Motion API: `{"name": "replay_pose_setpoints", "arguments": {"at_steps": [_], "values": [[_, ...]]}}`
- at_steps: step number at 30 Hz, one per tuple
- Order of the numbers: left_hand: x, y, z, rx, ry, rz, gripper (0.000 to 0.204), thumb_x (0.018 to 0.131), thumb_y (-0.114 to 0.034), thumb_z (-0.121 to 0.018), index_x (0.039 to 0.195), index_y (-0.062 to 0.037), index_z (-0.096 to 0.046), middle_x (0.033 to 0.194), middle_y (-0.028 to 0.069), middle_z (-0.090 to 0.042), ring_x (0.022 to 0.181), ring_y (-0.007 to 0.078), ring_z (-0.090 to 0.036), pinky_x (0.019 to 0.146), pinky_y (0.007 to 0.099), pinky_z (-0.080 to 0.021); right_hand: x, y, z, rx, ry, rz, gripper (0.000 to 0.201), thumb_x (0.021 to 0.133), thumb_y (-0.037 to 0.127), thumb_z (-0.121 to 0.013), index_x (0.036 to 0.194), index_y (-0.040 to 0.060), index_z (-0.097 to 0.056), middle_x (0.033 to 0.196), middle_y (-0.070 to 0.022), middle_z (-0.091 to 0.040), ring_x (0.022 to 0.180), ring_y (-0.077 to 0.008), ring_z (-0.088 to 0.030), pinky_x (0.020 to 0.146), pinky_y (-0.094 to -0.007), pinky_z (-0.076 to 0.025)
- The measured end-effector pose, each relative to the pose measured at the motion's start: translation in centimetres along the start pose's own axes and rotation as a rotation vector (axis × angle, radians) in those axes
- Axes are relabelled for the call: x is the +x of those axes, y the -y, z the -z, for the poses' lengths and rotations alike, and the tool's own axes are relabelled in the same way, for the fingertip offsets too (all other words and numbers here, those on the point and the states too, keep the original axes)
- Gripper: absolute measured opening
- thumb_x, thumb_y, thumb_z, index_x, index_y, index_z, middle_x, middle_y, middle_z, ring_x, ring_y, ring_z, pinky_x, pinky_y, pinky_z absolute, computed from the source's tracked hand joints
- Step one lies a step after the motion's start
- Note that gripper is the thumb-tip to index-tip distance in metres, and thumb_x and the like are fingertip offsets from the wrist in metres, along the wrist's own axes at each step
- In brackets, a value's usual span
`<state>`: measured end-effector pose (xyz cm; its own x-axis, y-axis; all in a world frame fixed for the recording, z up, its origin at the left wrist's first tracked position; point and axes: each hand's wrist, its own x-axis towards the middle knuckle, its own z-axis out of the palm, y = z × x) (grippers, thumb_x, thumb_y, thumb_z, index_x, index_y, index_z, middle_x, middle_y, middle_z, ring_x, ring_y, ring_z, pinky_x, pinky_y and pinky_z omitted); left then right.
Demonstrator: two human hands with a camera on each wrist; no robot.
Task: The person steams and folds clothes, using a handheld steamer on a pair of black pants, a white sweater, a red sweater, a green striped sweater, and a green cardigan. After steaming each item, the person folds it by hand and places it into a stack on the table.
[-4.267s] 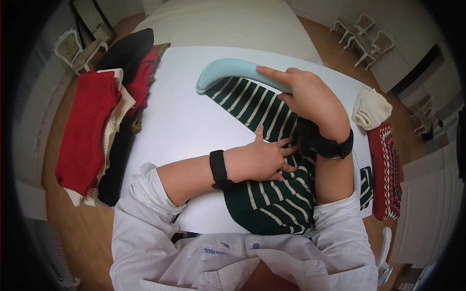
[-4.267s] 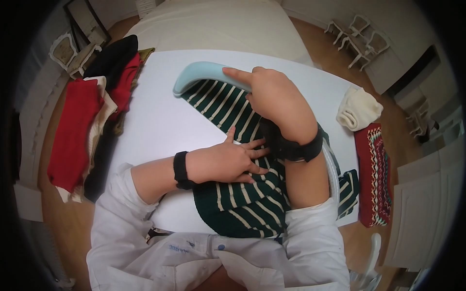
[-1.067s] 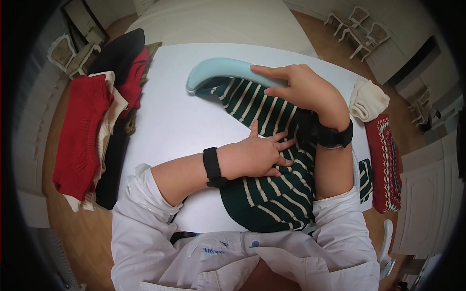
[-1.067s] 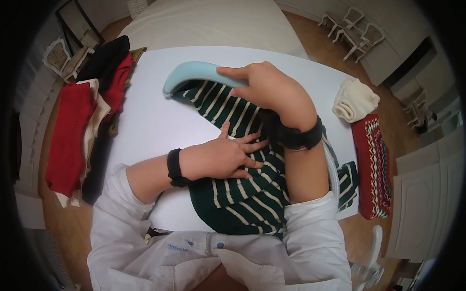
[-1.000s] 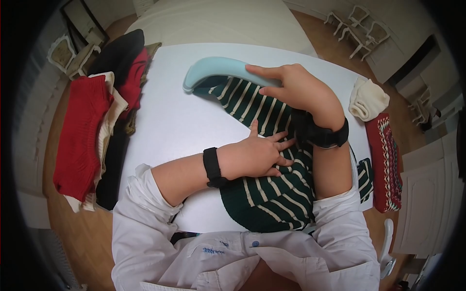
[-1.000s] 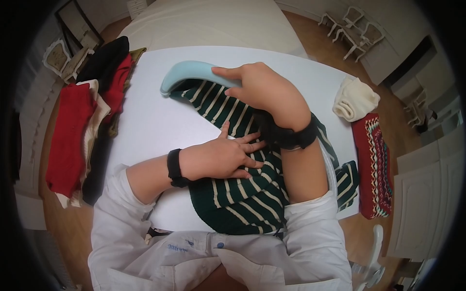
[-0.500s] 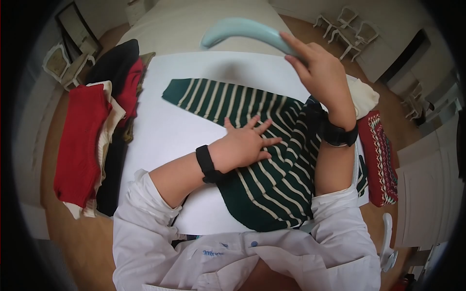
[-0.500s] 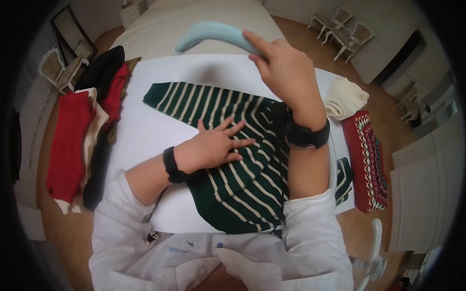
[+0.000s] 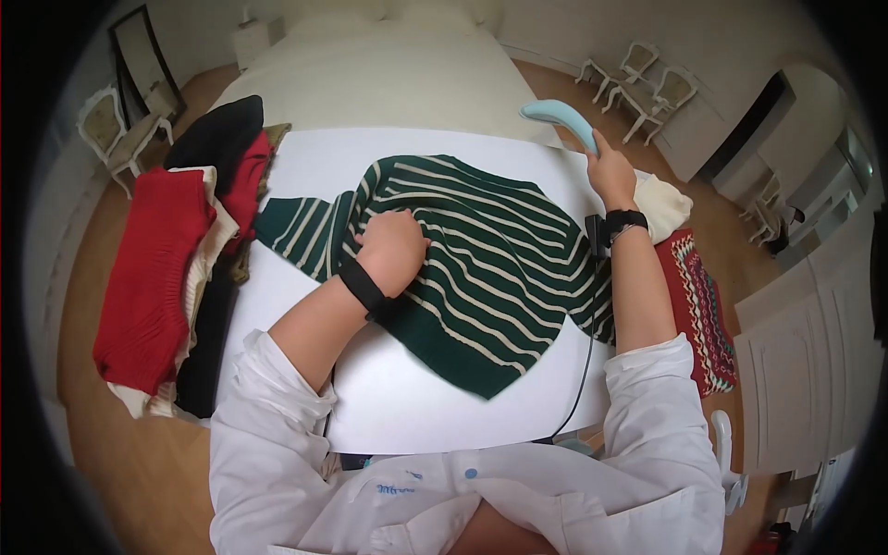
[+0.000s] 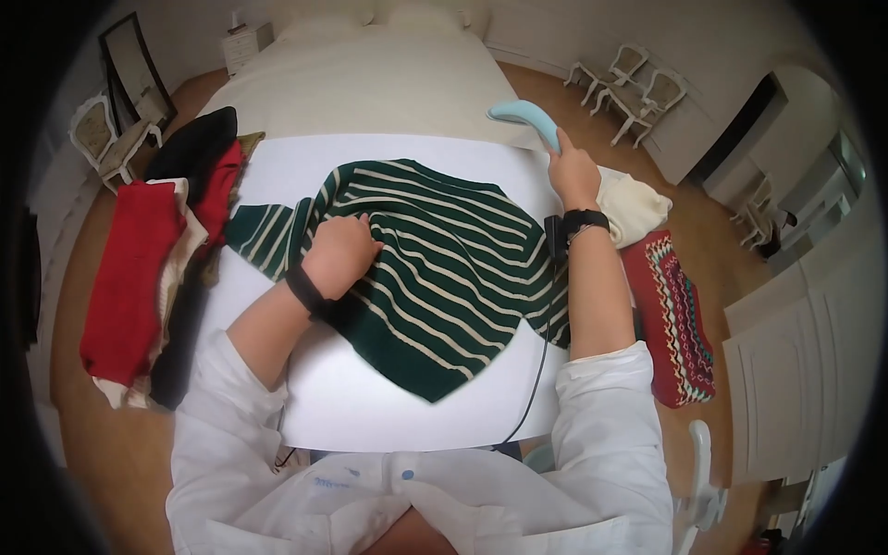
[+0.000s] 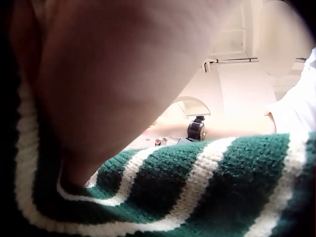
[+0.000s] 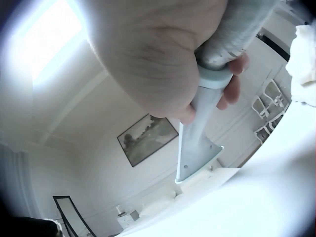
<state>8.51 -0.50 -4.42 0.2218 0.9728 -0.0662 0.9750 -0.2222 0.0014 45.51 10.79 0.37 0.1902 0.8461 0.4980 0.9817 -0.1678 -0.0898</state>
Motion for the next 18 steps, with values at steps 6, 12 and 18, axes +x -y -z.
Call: {"name": "replay_pose_setpoints", "arguments": {"at_steps": [6,12,18], "values": [[-0.8,0.0,-0.3,0.045,-0.132,-0.099,0.038,0.099,-0.036,-0.066,0.086,-0.0026,-0.080,0.086,0.0152,-0.075,0.083,0.0313,-0.075,0.074,0.0404,-0.060,0.0,-1.9,-3.8,-0.023,0.090,-0.075,0.051,0.102,0.038,-0.056,0.152,0.0257,-0.053,0.110,-0.0206,-0.074,0.102,-0.0401,-0.072,0.086,-0.0520,-0.057],[-1.0,0.0,-0.7,0.015,-0.210,-0.114,0.038,0.099,-0.036,-0.067,0.086,-0.0022,-0.080,0.085,0.0156,-0.074,0.085,0.0313,-0.075,0.077,0.0410,-0.060,-1.2,-1.7,-3.8,-0.060,0.212,-0.171,0.055,0.103,0.036,-0.053,0.156,0.0228,-0.047,0.117,-0.0219,-0.072,0.106,-0.0399,-0.072,0.088,-0.0521,-0.057],[-0.4,1.5,2.4,0.011,-0.027,-0.133,0.052,0.094,-0.053,-0.068,0.091,-0.0020,-0.080,0.092,0.0171,-0.076,0.090,0.0345,-0.075,0.081,0.0425,-0.059,-2.0,-2.3,-4.1,-0.264,0.069,-0.054,0.057,0.100,0.031,-0.057,0.155,0.0162,-0.049,0.121,-0.0225,-0.071,0.114,-0.0383,-0.069,0.095,-0.0511,-0.055]]}}
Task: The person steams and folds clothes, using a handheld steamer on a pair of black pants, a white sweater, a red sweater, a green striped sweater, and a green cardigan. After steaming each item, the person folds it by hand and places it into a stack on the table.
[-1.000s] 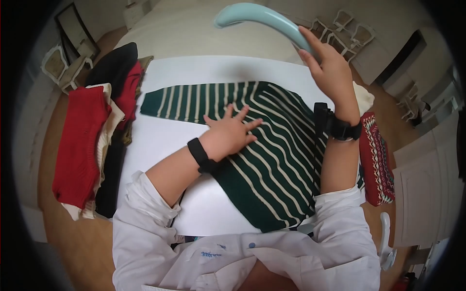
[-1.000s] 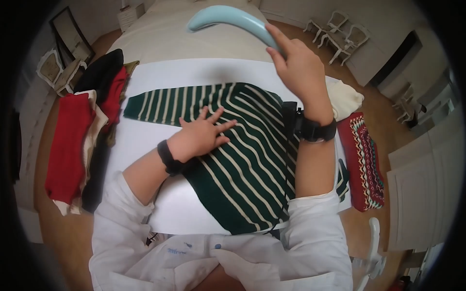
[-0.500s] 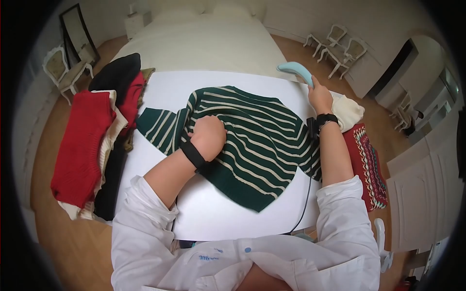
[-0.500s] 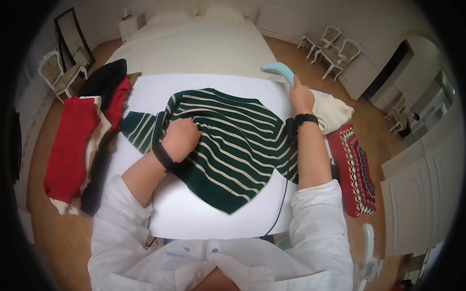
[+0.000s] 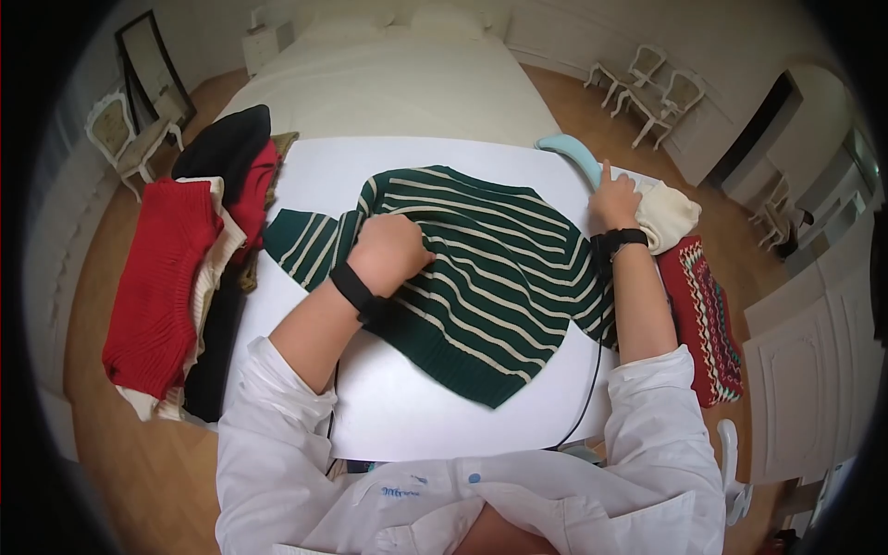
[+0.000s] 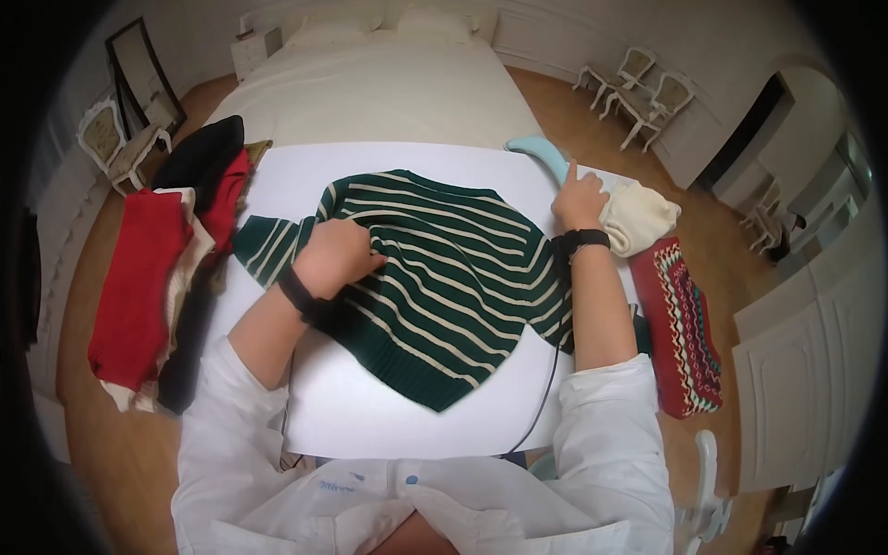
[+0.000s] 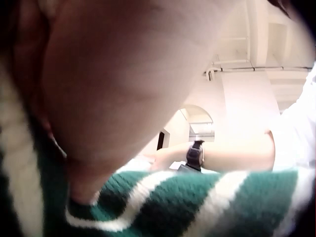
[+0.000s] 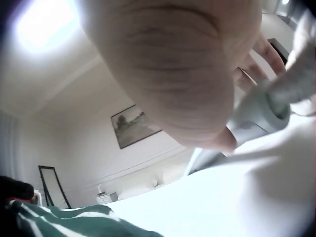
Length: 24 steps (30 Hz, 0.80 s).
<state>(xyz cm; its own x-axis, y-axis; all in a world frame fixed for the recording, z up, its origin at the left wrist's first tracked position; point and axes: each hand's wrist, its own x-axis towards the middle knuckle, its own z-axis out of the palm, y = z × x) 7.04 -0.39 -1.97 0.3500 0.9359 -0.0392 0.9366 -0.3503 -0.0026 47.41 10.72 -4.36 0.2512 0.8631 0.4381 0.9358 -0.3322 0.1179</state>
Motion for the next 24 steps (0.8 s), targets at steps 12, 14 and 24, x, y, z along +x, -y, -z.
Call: {"name": "replay_pose_setpoints", "arguments": {"at_steps": [12,14,24], "values": [[10.0,9.5,-1.2,-0.201,-0.234,0.081,0.046,0.097,-0.043,-0.069,0.121,-0.0027,-0.070,0.119,0.0224,-0.073,0.115,0.0404,-0.068,0.098,0.0470,-0.054,-3.9,4.1,4.0,0.478,0.528,0.279,0.065,0.092,0.050,-0.073,0.126,-0.0045,-0.069,0.120,-0.0252,-0.073,0.115,-0.0392,-0.069,0.101,-0.0423,-0.052],[9.2,9.5,-0.1,-0.228,0.019,0.042,0.049,0.098,-0.045,-0.068,0.120,-0.0022,-0.071,0.119,0.0225,-0.073,0.117,0.0412,-0.067,0.099,0.0463,-0.053,-3.8,3.5,4.6,0.552,0.584,0.305,0.061,0.093,0.051,-0.072,0.121,-0.0041,-0.072,0.116,-0.0233,-0.075,0.109,-0.0350,-0.071,0.097,-0.0396,-0.053],[7.0,13.5,11.6,-0.385,-0.308,-0.072,0.041,0.094,-0.032,-0.067,0.123,-0.0023,-0.070,0.102,0.0250,-0.074,0.096,0.0402,-0.070,0.088,0.0448,-0.053,-0.6,0.8,8.8,0.931,0.354,0.309,0.047,0.095,0.040,-0.072,0.117,-0.0013,-0.072,0.100,-0.0186,-0.076,0.093,-0.0296,-0.072,0.086,-0.0381,-0.054]]}}
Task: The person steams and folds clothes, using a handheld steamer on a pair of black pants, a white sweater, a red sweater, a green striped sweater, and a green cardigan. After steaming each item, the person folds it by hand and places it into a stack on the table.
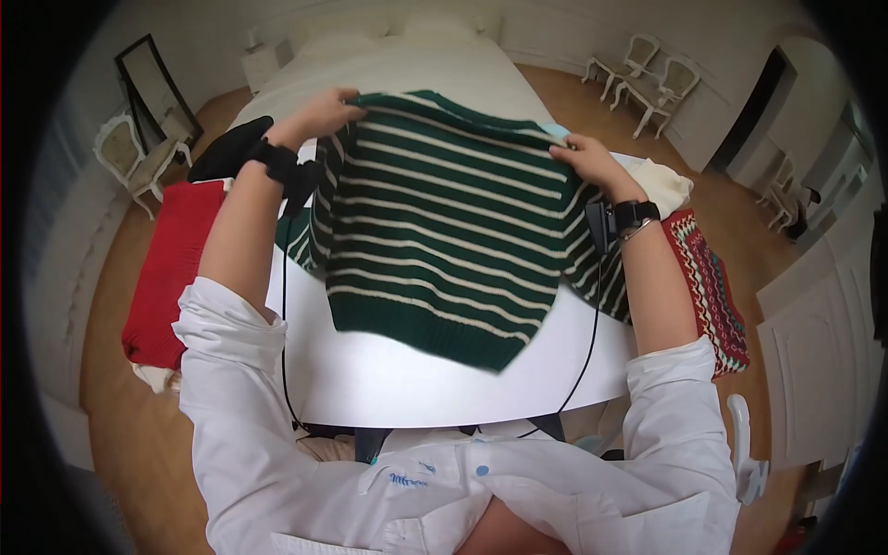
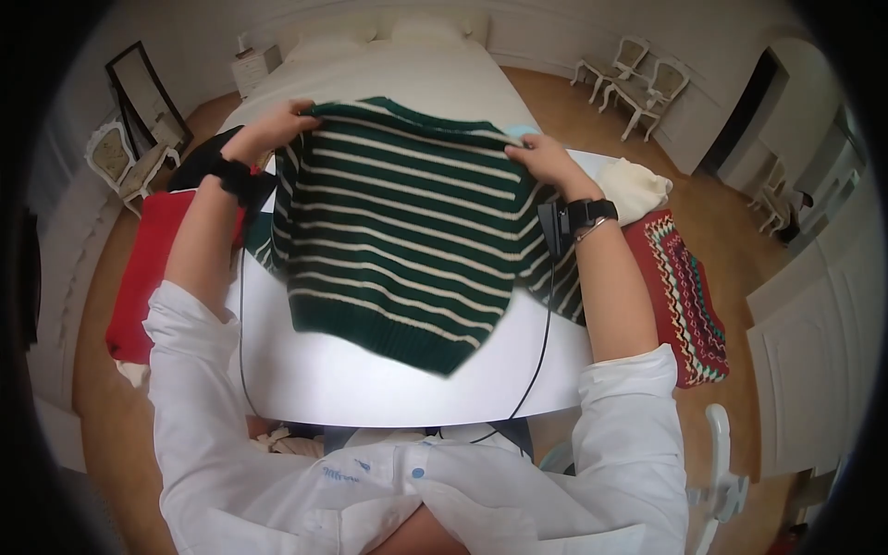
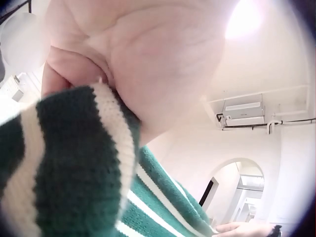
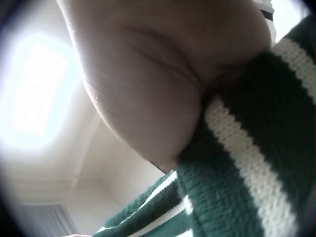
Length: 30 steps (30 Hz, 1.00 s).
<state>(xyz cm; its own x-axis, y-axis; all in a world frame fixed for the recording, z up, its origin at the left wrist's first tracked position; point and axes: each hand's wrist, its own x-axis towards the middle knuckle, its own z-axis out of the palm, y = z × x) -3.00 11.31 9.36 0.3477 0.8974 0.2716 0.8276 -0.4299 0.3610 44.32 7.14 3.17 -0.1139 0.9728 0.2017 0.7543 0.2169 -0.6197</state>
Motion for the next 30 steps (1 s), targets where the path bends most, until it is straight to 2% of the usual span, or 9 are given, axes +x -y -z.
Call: {"name": "replay_pose_setpoints", "arguments": {"at_steps": [4,6,8,9,14,20,22,27,30], "values": [[2.1,-1.5,5.4,0.181,-0.691,-0.111,0.043,0.097,-0.030,-0.065,0.135,-0.0096,-0.066,0.121,0.0192,-0.073,0.112,0.0376,-0.070,0.094,0.0431,-0.054,2.4,5.0,3.2,0.052,-0.649,0.348,0.041,0.098,0.039,-0.070,0.117,0.0024,-0.070,0.102,-0.0141,-0.077,0.094,-0.0256,-0.071,0.088,-0.0367,-0.054],[0.5,-4.0,9.3,0.218,-0.777,-0.091,0.042,0.101,-0.028,-0.064,0.139,-0.0114,-0.063,0.121,0.0191,-0.073,0.112,0.0323,-0.072,0.092,0.0396,-0.055,1.2,8.9,5.4,0.273,-0.723,0.531,0.034,0.102,0.033,-0.068,0.116,0.0025,-0.070,0.100,-0.0100,-0.077,0.089,-0.0190,-0.069,0.084,-0.0327,-0.053],[-4.5,-10.0,11.0,-0.037,-0.867,-0.250,0.024,0.099,-0.017,-0.065,0.117,-0.0024,-0.064,0.092,0.0052,-0.069,0.079,0.0164,-0.069,0.070,0.0265,-0.057,-0.7,11.2,6.9,0.386,-0.660,0.658,0.026,0.104,0.027,-0.067,0.115,0.0033,-0.071,0.095,-0.0043,-0.076,0.089,-0.0110,-0.066,0.080,-0.0267,-0.051],[-3.1,-4.6,11.8,0.105,-0.928,-0.346,0.034,0.105,-0.022,-0.061,0.137,-0.0109,-0.063,0.117,0.0177,-0.074,0.107,0.0230,-0.075,0.088,0.0351,-0.055,-1.7,11.1,7.9,0.379,-0.563,0.606,0.022,0.104,0.024,-0.068,0.114,0.0047,-0.071,0.091,0.0008,-0.072,0.088,-0.0053,-0.064,0.078,-0.0230,-0.049],[-11.9,-4.1,9.0,-0.095,-0.387,-0.411,0.029,0.093,0.004,-0.067,0.121,-0.0035,-0.069,0.105,0.0164,-0.076,0.092,0.0211,-0.076,0.079,0.0311,-0.058,-9.3,8.2,6.9,0.477,0.091,0.579,0.020,0.099,0.022,-0.074,0.111,0.0060,-0.072,0.090,0.0011,-0.071,0.083,-0.0054,-0.062,0.075,-0.0260,-0.050],[-20.8,-3.0,2.1,0.198,0.724,-0.092,0.038,0.079,-0.024,-0.087,0.112,-0.0066,-0.078,0.096,0.0141,-0.076,0.083,0.0324,-0.072,0.078,0.0396,-0.057,-15.2,5.4,4.4,-0.078,0.852,0.378,0.037,0.093,0.028,-0.079,0.123,0.0068,-0.074,0.105,-0.0080,-0.077,0.089,-0.0180,-0.070,0.078,-0.0303,-0.055],[-22.3,-4.5,1.2,0.160,0.677,0.015,0.046,0.075,-0.034,-0.090,0.111,-0.0076,-0.079,0.084,0.0136,-0.075,0.079,0.0326,-0.072,0.076,0.0394,-0.057,-14.5,3.4,4.0,-0.119,0.893,0.292,0.039,0.095,0.027,-0.076,0.129,0.0080,-0.072,0.106,-0.0114,-0.078,0.093,-0.0212,-0.074,0.079,-0.0322,-0.056],[-22.1,-7.4,-0.5,0.410,0.420,0.125,0.036,0.098,-0.033,-0.069,0.124,-0.0077,-0.068,0.116,0.0221,-0.068,0.104,0.0398,-0.068,0.090,0.0447,-0.055,-10.5,-0.3,1.8,-0.514,0.306,0.140,0.030,0.098,0.023,-0.070,0.121,0.0037,-0.074,0.099,-0.0166,-0.077,0.087,-0.0256,-0.076,0.074,-0.0358,-0.060],[-20.7,-2.9,-2.5,0.481,0.296,0.292,0.039,0.100,-0.037,-0.066,0.127,-0.0094,-0.066,0.107,0.0224,-0.071,0.098,0.0393,-0.070,0.088,0.0470,-0.055,-7.8,-0.6,0.4,-0.539,0.280,-0.316,0.041,0.099,0.034,-0.067,0.095,-0.0058,-0.075,0.084,-0.0201,-0.075,0.080,-0.0346,-0.074,0.082,-0.0431,-0.057]]}}
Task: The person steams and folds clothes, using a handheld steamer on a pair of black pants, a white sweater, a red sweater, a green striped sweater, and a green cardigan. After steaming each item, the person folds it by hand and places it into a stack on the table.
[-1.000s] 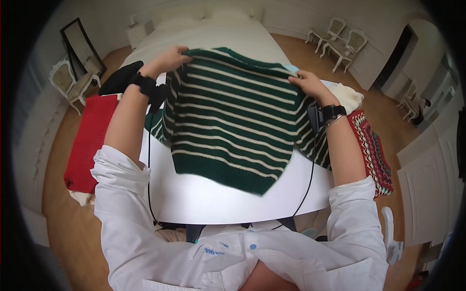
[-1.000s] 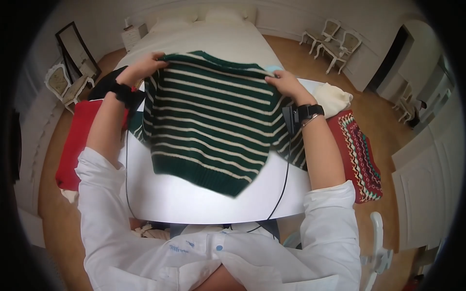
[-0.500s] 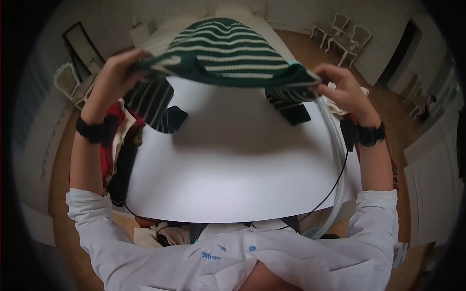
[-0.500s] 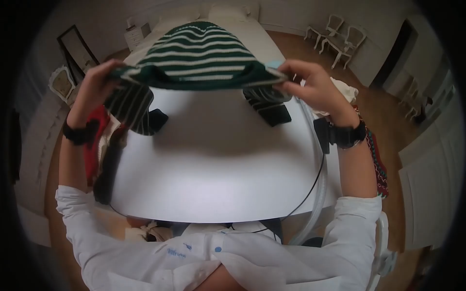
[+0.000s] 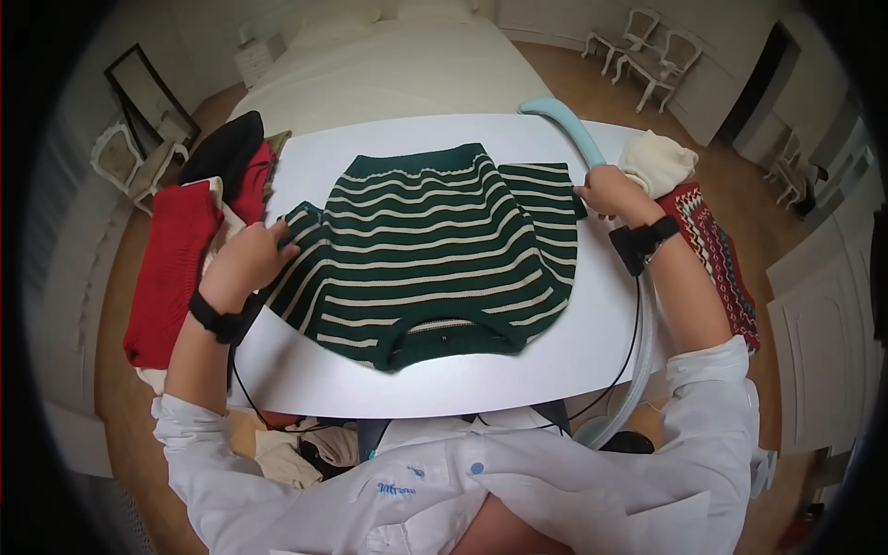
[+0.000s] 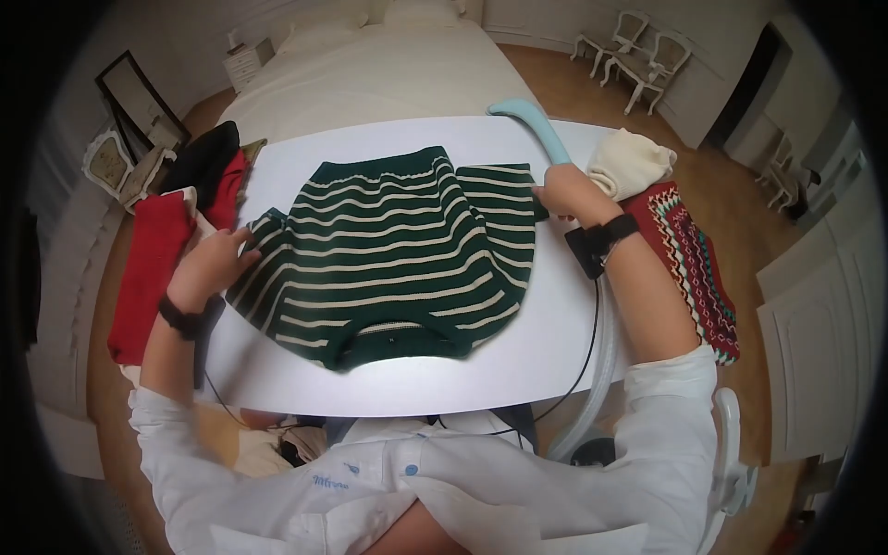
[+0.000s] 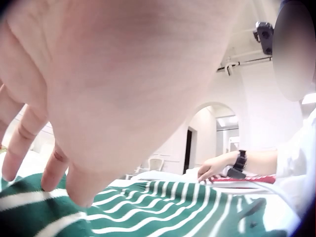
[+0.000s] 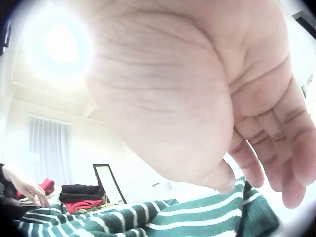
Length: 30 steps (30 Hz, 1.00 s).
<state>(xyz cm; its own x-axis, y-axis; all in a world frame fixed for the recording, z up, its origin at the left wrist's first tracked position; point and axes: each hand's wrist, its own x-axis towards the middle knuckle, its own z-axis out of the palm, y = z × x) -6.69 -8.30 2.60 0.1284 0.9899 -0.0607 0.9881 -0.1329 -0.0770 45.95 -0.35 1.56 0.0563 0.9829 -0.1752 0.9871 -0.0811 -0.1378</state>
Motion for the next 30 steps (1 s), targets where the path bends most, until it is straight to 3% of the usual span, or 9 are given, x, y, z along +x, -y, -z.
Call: {"name": "replay_pose_setpoints", "arguments": {"at_steps": [5,10,14,16,18,22,24,27,30], "values": [[3.5,1.3,-0.7,-0.264,0.161,0.299,0.072,0.104,-0.060,-0.053,0.120,0.0099,-0.059,0.091,0.0277,-0.072,0.078,0.0372,-0.073,0.072,0.0449,-0.056,4.9,0.1,-1.9,0.139,-0.120,-0.015,0.064,0.097,0.056,-0.061,0.087,-0.0052,-0.077,0.081,-0.0205,-0.075,0.080,-0.0355,-0.075,0.077,-0.0424,-0.058],[8.3,7.0,-8.8,-0.438,-0.018,0.197,0.057,0.100,-0.052,-0.064,0.115,0.0031,-0.063,0.094,0.0189,-0.072,0.087,0.0227,-0.071,0.073,0.0375,-0.055,8.2,-1.1,-2.8,0.316,-0.098,-0.112,0.064,0.091,0.056,-0.066,0.100,-0.0063,-0.076,0.102,-0.0249,-0.076,0.098,-0.0374,-0.074,0.086,-0.0432,-0.056],[6.8,8.0,-10.5,-1.478,-0.281,0.426,0.016,0.103,-0.031,-0.064,0.106,-0.0149,-0.062,0.083,-0.0044,-0.057,0.070,0.0092,-0.055,0.065,0.0261,-0.049,12.2,-4.3,-2.9,1.128,-0.658,-0.124,0.054,0.095,0.039,-0.052,0.107,-0.0087,-0.073,0.112,-0.0283,-0.073,0.103,-0.0417,-0.069,0.092,-0.0466,-0.049],[6.3,9.1,-11.3,-1.553,-0.268,0.392,0.014,0.104,-0.030,-0.062,0.108,-0.0167,-0.059,0.084,-0.0052,-0.055,0.070,0.0077,-0.054,0.061,0.0241,-0.047,9.9,-3.8,-0.8,1.138,-0.855,-0.067,0.045,0.096,0.033,-0.057,0.110,-0.0078,-0.072,0.111,-0.0247,-0.073,0.100,-0.0352,-0.070,0.089,-0.0440,-0.051],[5.2,7.8,-10.2,-1.785,-0.436,0.415,0.015,0.106,-0.032,-0.060,0.109,-0.0186,-0.056,0.084,-0.0060,-0.053,0.069,0.0067,-0.053,0.059,0.0220,-0.044,7.6,-2.4,0.9,1.737,-1.065,-0.006,0.033,0.096,0.025,-0.062,0.104,-0.0052,-0.070,0.099,-0.0177,-0.071,0.095,-0.0275,-0.067,0.087,-0.0398,-0.050],[4.6,4.6,-8.2,-1.887,-1.051,0.214,0.014,0.111,-0.030,-0.053,0.113,-0.0161,-0.050,0.096,-0.0016,-0.056,0.085,0.0099,-0.057,0.073,0.0253,-0.048,5.7,-0.1,2.3,1.746,-1.247,0.033,0.023,0.096,0.021,-0.069,0.096,-0.0018,-0.066,0.092,-0.0100,-0.065,0.091,-0.0208,-0.060,0.084,-0.0345,-0.048],[2.8,1.6,-4.6,-1.798,-1.186,0.119,0.014,0.112,-0.026,-0.052,0.113,-0.0133,-0.048,0.105,0.0039,-0.058,0.097,0.0118,-0.057,0.085,0.0258,-0.048,5.7,1.8,1.7,1.125,-1.409,0.293,0.026,0.098,0.024,-0.071,0.093,0.0001,-0.062,0.095,-0.0084,-0.061,0.089,-0.0200,-0.057,0.083,-0.0330,-0.046],[3.4,2.3,-4.1,-1.411,-1.269,-0.006,0.018,0.113,-0.027,-0.049,0.115,-0.0094,-0.046,0.113,0.0090,-0.058,0.107,0.0155,-0.056,0.099,0.0305,-0.045,2.1,8.8,-0.9,0.903,-1.109,0.697,0.020,0.095,0.017,-0.075,0.093,0.0021,-0.062,0.097,-0.0103,-0.060,0.091,-0.0229,-0.058,0.082,-0.0341,-0.047],[4.3,1.2,-2.6,-0.971,-1.279,0.009,0.022,0.112,-0.024,-0.050,0.114,-0.0027,-0.050,0.130,0.0221,-0.058,0.128,0.0295,-0.054,0.115,0.0367,-0.035,-2.2,13.0,-2.0,0.497,-0.344,1.038,0.038,0.090,0.037,-0.080,0.101,0.0036,-0.067,0.099,-0.0150,-0.067,0.089,-0.0329,-0.065,0.084,-0.0397,-0.053]]}}
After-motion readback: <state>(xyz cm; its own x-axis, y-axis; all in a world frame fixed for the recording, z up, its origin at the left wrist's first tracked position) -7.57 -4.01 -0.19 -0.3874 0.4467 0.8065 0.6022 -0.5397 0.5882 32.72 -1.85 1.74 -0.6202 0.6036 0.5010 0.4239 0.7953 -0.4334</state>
